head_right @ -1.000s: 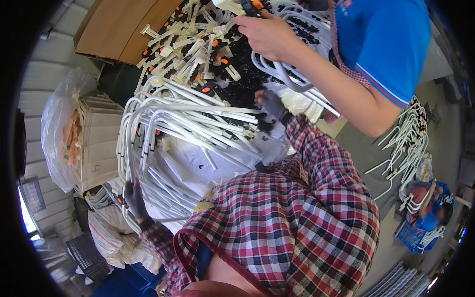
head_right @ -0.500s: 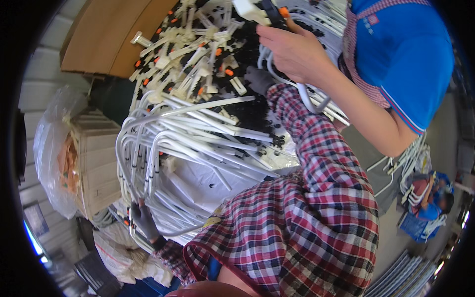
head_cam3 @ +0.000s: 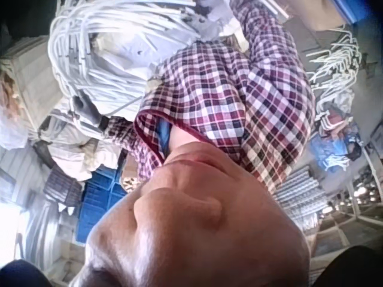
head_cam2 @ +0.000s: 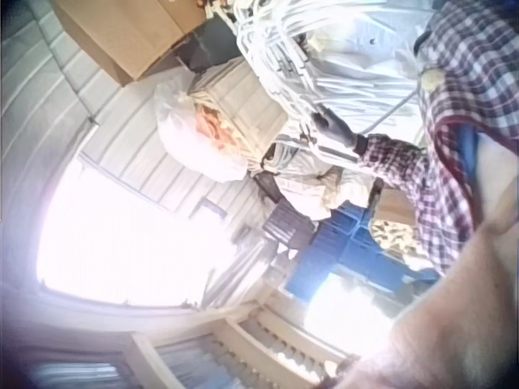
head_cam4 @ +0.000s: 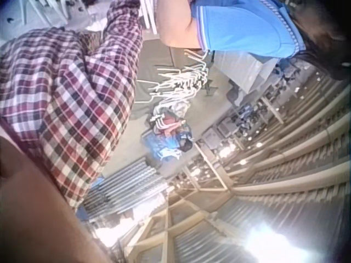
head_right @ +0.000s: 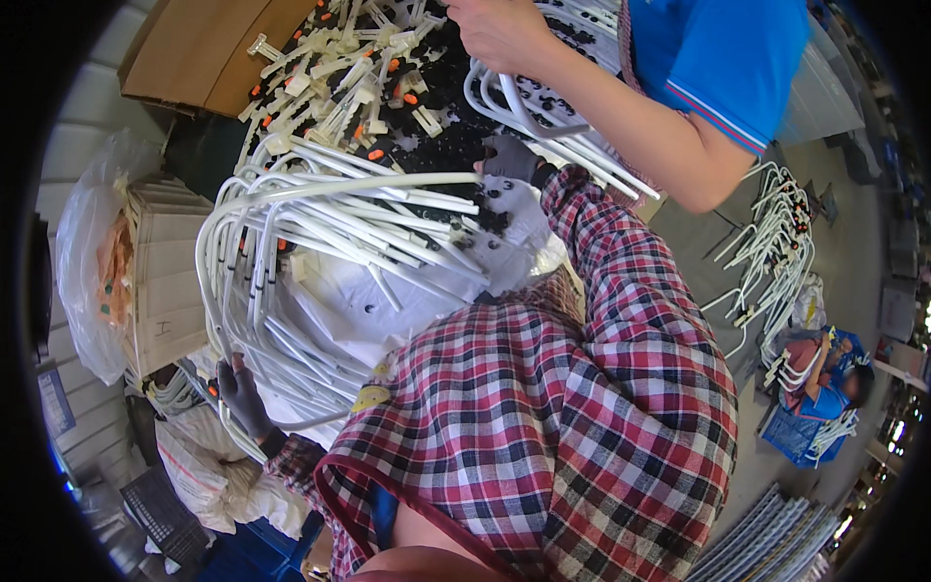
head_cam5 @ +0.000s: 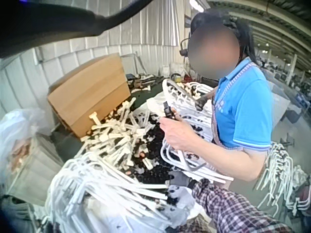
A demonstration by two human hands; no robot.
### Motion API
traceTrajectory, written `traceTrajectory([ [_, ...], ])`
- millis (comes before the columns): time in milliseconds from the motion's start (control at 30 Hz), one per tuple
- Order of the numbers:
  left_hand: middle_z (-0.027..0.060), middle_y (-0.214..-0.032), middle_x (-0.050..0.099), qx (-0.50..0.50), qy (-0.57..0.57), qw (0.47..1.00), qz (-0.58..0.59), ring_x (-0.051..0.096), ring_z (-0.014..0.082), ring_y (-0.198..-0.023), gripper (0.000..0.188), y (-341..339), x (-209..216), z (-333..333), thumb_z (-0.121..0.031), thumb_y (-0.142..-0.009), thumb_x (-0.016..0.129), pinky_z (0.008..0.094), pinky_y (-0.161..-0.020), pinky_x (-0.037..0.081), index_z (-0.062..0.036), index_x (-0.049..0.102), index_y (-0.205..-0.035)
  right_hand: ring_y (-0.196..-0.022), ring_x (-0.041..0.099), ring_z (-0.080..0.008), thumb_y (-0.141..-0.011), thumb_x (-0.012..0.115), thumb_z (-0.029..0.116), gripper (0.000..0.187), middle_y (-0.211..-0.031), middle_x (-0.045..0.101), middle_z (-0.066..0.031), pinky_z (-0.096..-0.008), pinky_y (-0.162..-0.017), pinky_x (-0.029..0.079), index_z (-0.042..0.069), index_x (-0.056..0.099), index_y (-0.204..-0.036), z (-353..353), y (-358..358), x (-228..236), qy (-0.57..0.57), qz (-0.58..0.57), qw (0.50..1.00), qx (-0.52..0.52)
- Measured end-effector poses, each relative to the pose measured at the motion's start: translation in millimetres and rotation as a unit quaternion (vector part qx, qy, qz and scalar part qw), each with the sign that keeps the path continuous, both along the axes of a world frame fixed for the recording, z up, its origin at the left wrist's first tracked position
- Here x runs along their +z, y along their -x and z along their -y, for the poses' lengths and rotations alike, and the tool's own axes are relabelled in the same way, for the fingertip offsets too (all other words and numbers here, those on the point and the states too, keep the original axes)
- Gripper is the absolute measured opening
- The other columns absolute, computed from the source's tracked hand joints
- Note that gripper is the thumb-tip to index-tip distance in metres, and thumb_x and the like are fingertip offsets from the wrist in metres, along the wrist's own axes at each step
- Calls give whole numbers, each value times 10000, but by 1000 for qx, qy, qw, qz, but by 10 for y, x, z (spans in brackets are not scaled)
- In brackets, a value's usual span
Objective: The person assembles white plastic hangers by inserting black plastic clips into the ends of the hanger arms. The person repeatedly picks up hangers and clips, aligns them, and presses the clips into place. Completed hangers are stacked on a white sheet on the table.
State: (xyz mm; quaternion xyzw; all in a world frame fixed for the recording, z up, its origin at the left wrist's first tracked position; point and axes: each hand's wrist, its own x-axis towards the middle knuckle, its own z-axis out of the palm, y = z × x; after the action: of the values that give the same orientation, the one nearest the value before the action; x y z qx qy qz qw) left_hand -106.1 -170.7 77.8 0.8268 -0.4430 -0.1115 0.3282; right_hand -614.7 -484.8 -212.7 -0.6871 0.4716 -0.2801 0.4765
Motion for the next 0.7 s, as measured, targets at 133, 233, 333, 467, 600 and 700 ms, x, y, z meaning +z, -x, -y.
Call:
traceTrajectory([
  [133,-22,-850,570,15,-9,1000,-21,456,71,-764,256,-133,-14,-19,-228,-1012,568,226,-689,384,19,625,-1044,-725,582,-128,-785,783,239,285,-802,640,-41,-308,-673,490,20,646,-903,-93,44,-62,-115,143,983,29],
  [233,-37,-823,549,11,3,1000,-7,430,52,-729,247,-179,-2,-19,-234,-1015,564,212,-646,354,2,630,-1038,-753,576,-98,-832,748,195,255,-858,646,-10,-288,-696,493,20,669,-1000,-228,-6,-22,-200,221,953,47],
  [333,-58,-782,510,8,11,1000,-18,385,31,-685,236,-198,-10,-24,-239,-1015,565,202,-594,306,-14,634,-1025,-764,577,-89,-855,726,189,319,-906,667,-7,-268,-714,493,13,677,-1116,-276,-85,57,-156,172,966,113],
  [467,-83,-751,463,3,44,998,-47,341,15,-645,220,-184,3,-12,-242,-1013,572,198,-561,264,-32,635,-1021,-779,602,-90,-829,747,233,334,-900,676,-21,-277,-711,493,37,689,-1094,-220,-186,199,-152,134,973,106],
  [600,-70,-784,493,-59,76,995,-24,402,39,-683,189,60,34,183,-183,-997,596,199,-594,336,-14,589,-1081,-768,646,-249,-802,747,434,456,-850,673,-134,-372,-718,491,46,683,-1033,-144,-479,590,70,-17,986,150],
  [700,9,-857,593,-133,-10,980,144,512,91,-689,315,466,125,507,-151,-925,690,254,-604,417,-24,561,-1182,-767,663,-339,-822,655,555,504,-805,668,-166,-428,-704,496,85,692,-1000,-6,-966,1268,160,-8,975,152],
])
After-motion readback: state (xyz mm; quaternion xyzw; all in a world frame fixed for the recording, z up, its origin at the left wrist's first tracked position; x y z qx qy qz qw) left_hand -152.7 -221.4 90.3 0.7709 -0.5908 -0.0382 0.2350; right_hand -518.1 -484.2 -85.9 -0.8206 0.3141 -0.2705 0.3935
